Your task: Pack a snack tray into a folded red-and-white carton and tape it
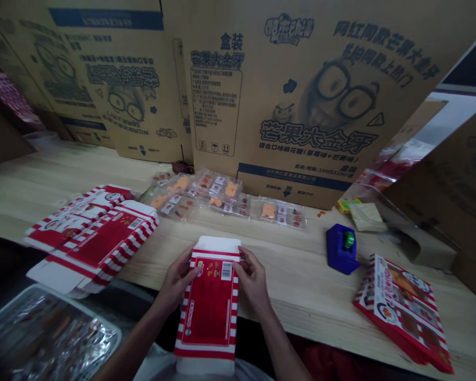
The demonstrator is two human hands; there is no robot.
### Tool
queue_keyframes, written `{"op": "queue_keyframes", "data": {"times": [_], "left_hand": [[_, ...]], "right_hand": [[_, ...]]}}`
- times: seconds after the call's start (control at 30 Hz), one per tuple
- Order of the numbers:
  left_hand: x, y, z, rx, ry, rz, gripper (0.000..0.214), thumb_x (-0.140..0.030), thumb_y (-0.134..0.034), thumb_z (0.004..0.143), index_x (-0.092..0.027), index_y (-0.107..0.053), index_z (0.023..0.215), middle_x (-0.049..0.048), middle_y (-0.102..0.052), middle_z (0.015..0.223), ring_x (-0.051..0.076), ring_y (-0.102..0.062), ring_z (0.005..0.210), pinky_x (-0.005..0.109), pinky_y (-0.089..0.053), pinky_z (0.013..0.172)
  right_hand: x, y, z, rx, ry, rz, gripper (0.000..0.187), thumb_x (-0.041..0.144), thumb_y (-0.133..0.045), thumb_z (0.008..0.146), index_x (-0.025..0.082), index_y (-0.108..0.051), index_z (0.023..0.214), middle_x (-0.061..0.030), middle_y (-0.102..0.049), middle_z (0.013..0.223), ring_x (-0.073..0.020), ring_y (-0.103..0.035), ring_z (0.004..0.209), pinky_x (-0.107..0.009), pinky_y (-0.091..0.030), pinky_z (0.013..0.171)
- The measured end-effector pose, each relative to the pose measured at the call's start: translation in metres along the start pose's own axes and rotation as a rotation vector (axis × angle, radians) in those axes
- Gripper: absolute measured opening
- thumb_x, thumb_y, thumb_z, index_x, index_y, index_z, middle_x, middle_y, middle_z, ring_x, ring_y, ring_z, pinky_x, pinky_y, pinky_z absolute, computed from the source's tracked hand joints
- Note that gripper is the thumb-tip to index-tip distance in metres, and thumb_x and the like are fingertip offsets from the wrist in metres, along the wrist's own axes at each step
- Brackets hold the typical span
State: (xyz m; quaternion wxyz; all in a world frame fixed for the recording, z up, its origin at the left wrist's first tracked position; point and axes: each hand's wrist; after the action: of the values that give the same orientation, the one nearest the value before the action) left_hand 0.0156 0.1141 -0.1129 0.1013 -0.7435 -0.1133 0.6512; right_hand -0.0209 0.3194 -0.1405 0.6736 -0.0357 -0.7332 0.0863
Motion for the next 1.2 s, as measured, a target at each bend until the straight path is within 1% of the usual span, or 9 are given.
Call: {"op": "queue_keyframes", "data": {"times": [0.07, 0.17, 0.3, 0.43, 0.53, 0.7, 0.83, 0.97, 1.2], "left_hand": [[0.002, 0.003, 0.004, 0.023, 0.027, 0.004, 0.059, -0.030, -0.071, 0.075, -0.019, -0.048, 0.129, 0.0103, -0.062, 0.123, 0.024, -0.061, 0.108, 0.036, -0.051, 0.092], [0.008, 0.005, 0.012, -0.027, 0.030, 0.066, 0.033, -0.033, -0.069, 0.077, -0.017, -0.063, 0.104, 0.0047, -0.070, 0.097, 0.019, -0.064, 0.089, 0.028, -0.051, 0.078], [0.015, 0.007, 0.028, -0.164, 0.082, 0.058, 0.026, -0.038, -0.071, 0.071, -0.013, -0.064, 0.072, -0.0003, -0.064, 0.070, 0.012, -0.057, 0.065, 0.022, -0.045, 0.063], [0.010, 0.014, 0.043, -0.131, 0.208, 0.024, 0.043, -0.031, -0.079, 0.056, -0.015, -0.062, 0.093, -0.0052, -0.057, 0.065, 0.010, -0.054, 0.057, 0.021, -0.043, 0.056], [0.004, 0.019, 0.049, 0.016, 0.292, 0.099, 0.051, -0.029, -0.078, 0.056, -0.013, -0.063, 0.103, -0.0039, -0.057, 0.067, 0.012, -0.057, 0.061, 0.024, -0.046, 0.059], [0.006, 0.022, 0.049, 0.032, -0.037, 0.481, 0.022, -0.030, -0.065, 0.070, -0.015, -0.069, 0.087, 0.0037, -0.065, 0.078, 0.016, -0.061, 0.074, 0.026, -0.049, 0.067], [0.007, 0.025, 0.043, 0.114, -0.240, 0.748, 0.018, -0.028, -0.055, 0.081, -0.018, -0.069, 0.080, 0.0079, -0.068, 0.082, 0.018, -0.061, 0.079, 0.027, -0.049, 0.072], [0.001, 0.028, 0.036, 0.241, -0.173, 0.702, 0.019, -0.033, -0.060, 0.080, -0.017, -0.068, 0.076, 0.0081, -0.068, 0.083, 0.018, -0.062, 0.078, 0.024, -0.049, 0.066], [-0.014, 0.022, 0.040, 0.246, 0.053, 0.594, 0.019, -0.033, -0.065, 0.073, -0.014, -0.067, 0.069, 0.0041, -0.066, 0.068, 0.015, -0.060, 0.066, 0.024, -0.047, 0.062]], "right_hand": [[0.002, 0.006, 0.000, 0.009, 0.015, -0.081, 0.039, 0.040, -0.072, 0.075, 0.021, -0.065, 0.109, -0.0072, -0.070, 0.101, -0.0215, -0.065, 0.085, -0.035, -0.053, 0.076], [0.001, 0.014, 0.003, 0.005, 0.098, -0.175, 0.027, 0.044, -0.067, 0.079, 0.020, -0.073, 0.089, -0.0083, -0.070, 0.097, -0.0233, -0.063, 0.089, -0.036, -0.051, 0.079], [-0.008, 0.018, 0.011, -0.008, 0.099, -0.151, 0.023, 0.043, -0.071, 0.075, 0.020, -0.070, 0.073, -0.0072, -0.067, 0.093, -0.0216, -0.061, 0.088, -0.033, -0.050, 0.078], [-0.012, 0.022, 0.020, 0.062, -0.074, 0.076, 0.049, 0.035, -0.080, 0.065, 0.024, -0.062, 0.109, -0.0005, -0.065, 0.083, -0.0162, -0.060, 0.074, -0.028, -0.050, 0.068], [-0.009, 0.026, 0.024, 0.219, -0.164, 0.047, 0.038, 0.036, -0.077, 0.067, 0.018, -0.067, 0.099, -0.0023, -0.066, 0.082, -0.0163, -0.060, 0.073, -0.028, -0.049, 0.067], [-0.007, 0.029, 0.025, 0.211, -0.041, -0.166, 0.023, 0.039, -0.071, 0.074, 0.018, -0.069, 0.081, -0.0010, -0.065, 0.076, -0.0146, -0.058, 0.070, -0.025, -0.047, 0.065], [-0.008, 0.029, 0.020, 0.216, 0.083, -0.272, 0.025, 0.043, -0.063, 0.082, 0.019, -0.070, 0.083, -0.0045, -0.068, 0.085, -0.0175, -0.061, 0.080, -0.028, -0.049, 0.072], [-0.001, 0.029, 0.014, 0.342, 0.068, -0.243, 0.026, 0.043, -0.061, 0.084, 0.019, -0.070, 0.089, -0.0079, -0.069, 0.098, -0.0207, -0.063, 0.090, -0.032, -0.049, 0.080], [0.012, 0.023, 0.018, 0.358, -0.036, -0.299, 0.026, 0.043, -0.068, 0.077, 0.017, -0.069, 0.075, -0.0041, -0.070, 0.075, -0.0173, -0.062, 0.068, -0.028, -0.048, 0.066]]}}
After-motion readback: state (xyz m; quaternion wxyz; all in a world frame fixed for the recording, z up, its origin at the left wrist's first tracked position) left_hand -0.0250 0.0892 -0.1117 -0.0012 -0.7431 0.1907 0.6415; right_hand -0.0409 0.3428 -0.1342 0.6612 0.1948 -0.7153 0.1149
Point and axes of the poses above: each hand's wrist, its own z-axis towards the middle knuckle, its own y-axis out of the back of the hand, x = y × z
